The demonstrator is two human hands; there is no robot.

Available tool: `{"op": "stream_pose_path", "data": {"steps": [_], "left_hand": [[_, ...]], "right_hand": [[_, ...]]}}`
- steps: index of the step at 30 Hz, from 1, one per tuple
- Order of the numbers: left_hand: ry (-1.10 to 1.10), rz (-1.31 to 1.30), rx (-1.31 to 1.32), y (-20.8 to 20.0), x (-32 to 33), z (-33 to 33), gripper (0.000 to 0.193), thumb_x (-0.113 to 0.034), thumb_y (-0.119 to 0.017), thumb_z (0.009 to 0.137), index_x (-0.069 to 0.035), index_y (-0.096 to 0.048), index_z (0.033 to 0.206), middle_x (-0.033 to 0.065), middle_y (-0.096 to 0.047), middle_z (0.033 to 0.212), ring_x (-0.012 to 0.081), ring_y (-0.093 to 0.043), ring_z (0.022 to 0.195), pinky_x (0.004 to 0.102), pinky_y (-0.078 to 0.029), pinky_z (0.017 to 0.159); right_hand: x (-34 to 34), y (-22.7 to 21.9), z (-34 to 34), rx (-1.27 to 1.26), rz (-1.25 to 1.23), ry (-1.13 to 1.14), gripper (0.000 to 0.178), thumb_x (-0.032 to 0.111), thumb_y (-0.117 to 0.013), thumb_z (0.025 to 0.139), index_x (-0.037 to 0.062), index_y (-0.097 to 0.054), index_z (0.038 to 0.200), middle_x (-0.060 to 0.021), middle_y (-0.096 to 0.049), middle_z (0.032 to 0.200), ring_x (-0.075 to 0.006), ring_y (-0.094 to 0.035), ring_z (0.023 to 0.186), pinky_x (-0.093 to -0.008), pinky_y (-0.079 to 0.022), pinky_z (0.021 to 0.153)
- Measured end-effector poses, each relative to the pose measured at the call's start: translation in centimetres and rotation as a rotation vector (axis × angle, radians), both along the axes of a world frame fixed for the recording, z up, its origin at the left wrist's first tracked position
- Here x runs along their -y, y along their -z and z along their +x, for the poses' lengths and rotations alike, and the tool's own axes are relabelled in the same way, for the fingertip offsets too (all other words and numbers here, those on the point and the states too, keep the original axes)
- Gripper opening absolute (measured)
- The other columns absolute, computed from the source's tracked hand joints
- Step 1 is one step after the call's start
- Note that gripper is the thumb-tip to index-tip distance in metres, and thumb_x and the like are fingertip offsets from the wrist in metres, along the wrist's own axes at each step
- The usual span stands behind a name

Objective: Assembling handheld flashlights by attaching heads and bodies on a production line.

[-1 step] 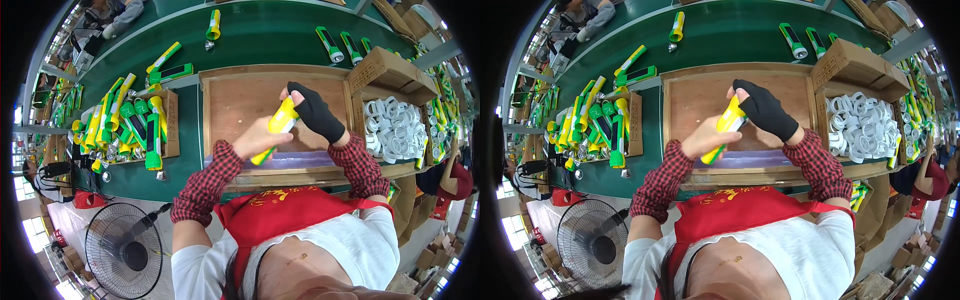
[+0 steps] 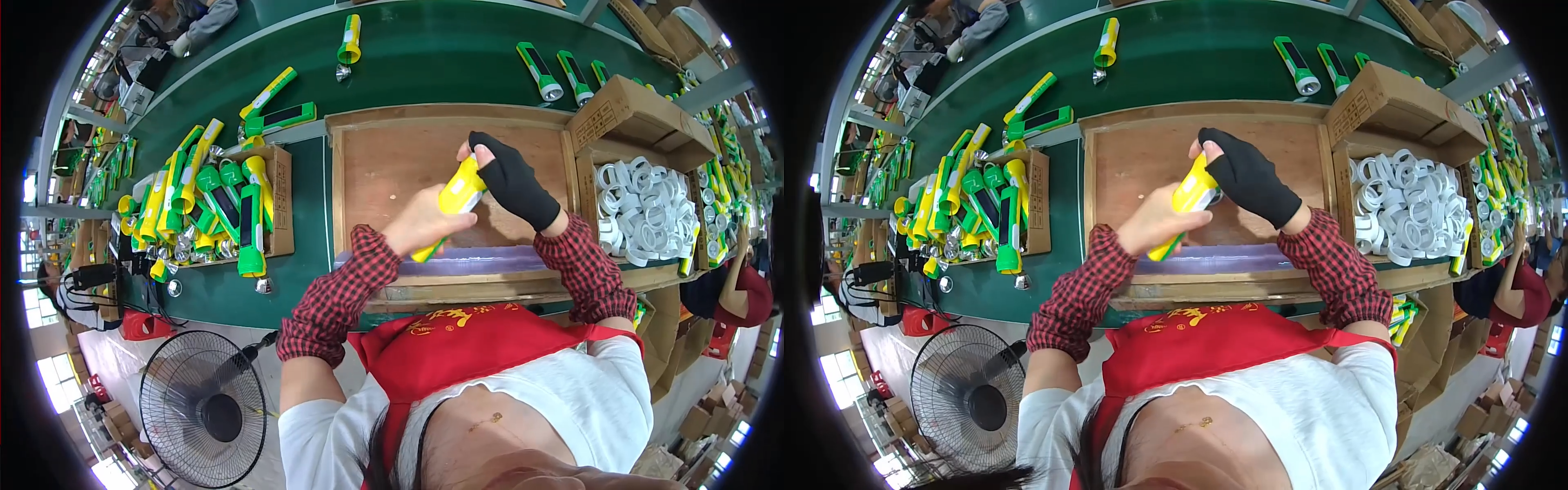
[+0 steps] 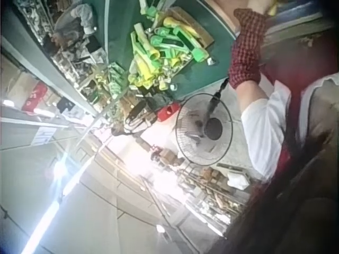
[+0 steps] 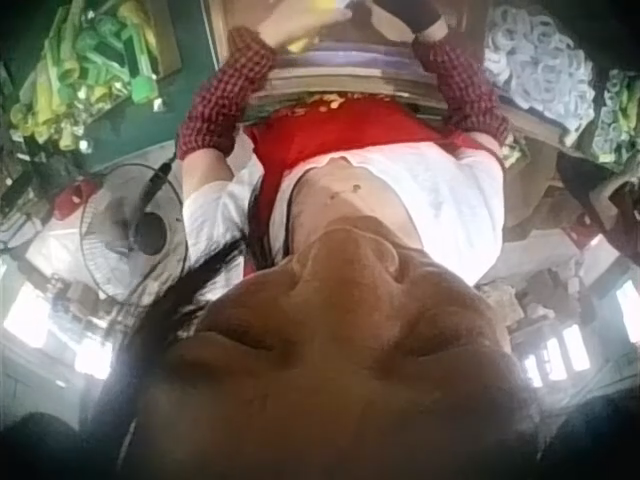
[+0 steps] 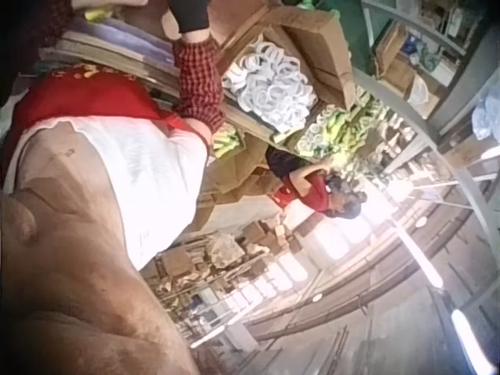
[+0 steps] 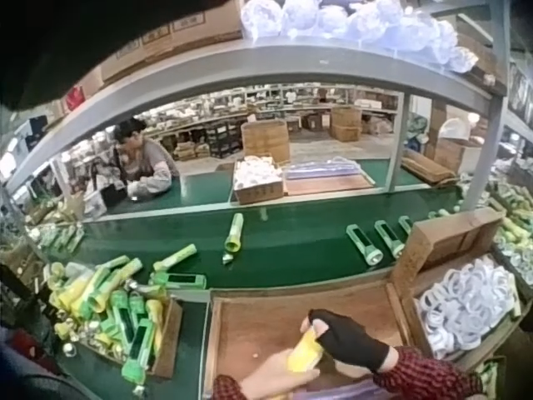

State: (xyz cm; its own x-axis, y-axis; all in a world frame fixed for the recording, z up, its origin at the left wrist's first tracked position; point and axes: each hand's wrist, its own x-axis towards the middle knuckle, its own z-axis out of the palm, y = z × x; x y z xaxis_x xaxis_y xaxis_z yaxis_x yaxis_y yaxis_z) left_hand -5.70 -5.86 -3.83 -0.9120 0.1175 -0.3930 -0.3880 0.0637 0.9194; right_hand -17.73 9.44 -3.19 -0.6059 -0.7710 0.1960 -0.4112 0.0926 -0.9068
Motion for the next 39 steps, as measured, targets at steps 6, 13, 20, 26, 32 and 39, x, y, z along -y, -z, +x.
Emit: {"op": "stream_pose_path", "data": {"steps": [6,13,20,26,32,39], "left_hand": [[-0.203,-0.879,-0.492,2.4,-0.2,-0.9,0.046,-0.030,-0.072,0.079,0.003,-0.051,0.103,0.0219,-0.064,0.074,0.0322,-0.066,0.060,0.0385,-0.053,0.051],[0.070,0.003,-0.212,-0.1,3.0,0.4,0.049,-0.032,-0.071,0.084,-0.001,-0.049,0.114,0.0122,-0.062,0.083,0.0158,-0.063,0.071,0.0295,-0.051,0.062],[-0.073,-0.593,-0.341,-1.0,2.1,1.2,0.051,-0.032,-0.075,0.079,0.000,-0.051,0.111,0.0180,-0.064,0.083,0.0254,-0.066,0.070,0.0361,-0.053,0.065],[0.073,-0.335,-0.395,-1.0,4.1,0.5,0.049,-0.030,-0.072,0.083,-0.001,-0.050,0.116,0.0133,-0.064,0.092,0.0229,-0.065,0.065,0.0318,-0.053,0.064],[0.050,0.092,0.021,-2.4,2.5,1.2,0.038,-0.025,-0.068,0.087,-0.001,-0.051,0.111,0.0103,-0.062,0.078,0.0179,-0.064,0.065,0.0299,-0.051,0.060],[-0.045,-0.428,-0.468,-1.8,0.7,2.6,0.038,-0.021,-0.069,0.083,0.004,-0.049,0.104,0.0158,-0.061,0.074,0.0300,-0.064,0.065,0.0379,-0.051,0.061]], "right_hand": [[1.6,0.0,-1.8,0.247,0.063,0.015,0.036,0.035,-0.038,0.103,0.0053,-0.057,0.108,-0.0053,-0.060,0.093,-0.0131,-0.057,0.086,-0.0264,-0.045,0.076],[0.5,-2.4,-2.0,0.259,-0.110,-0.251,0.047,0.044,-0.045,0.099,0.0041,-0.051,0.123,-0.0070,-0.060,0.107,-0.0139,-0.057,0.099,-0.0273,-0.045,0.087],[1.0,-2.9,-1.6,0.395,-0.014,-0.171,0.053,0.046,-0.038,0.101,0.0034,-0.048,0.131,-0.0106,-0.060,0.113,-0.0171,-0.057,0.105,-0.0300,-0.044,0.093],[1.1,-2.3,-1.7,0.304,-0.105,-0.201,0.048,0.045,-0.039,0.101,0.0028,-0.054,0.118,-0.0070,-0.059,0.101,-0.0141,-0.057,0.097,-0.0292,-0.046,0.086],[1.5,-3.3,-1.4,0.331,0.016,-0.201,0.050,0.045,-0.036,0.101,0.0012,-0.056,0.113,-0.0070,-0.062,0.097,-0.0135,-0.058,0.091,-0.0275,-0.045,0.081],[1.2,-5.1,0.3,-0.062,0.090,-0.116,0.040,0.035,-0.037,0.102,0.0012,-0.058,0.096,-0.0095,-0.062,0.081,-0.0192,-0.062,0.077,-0.0291,-0.047,0.072]]}}
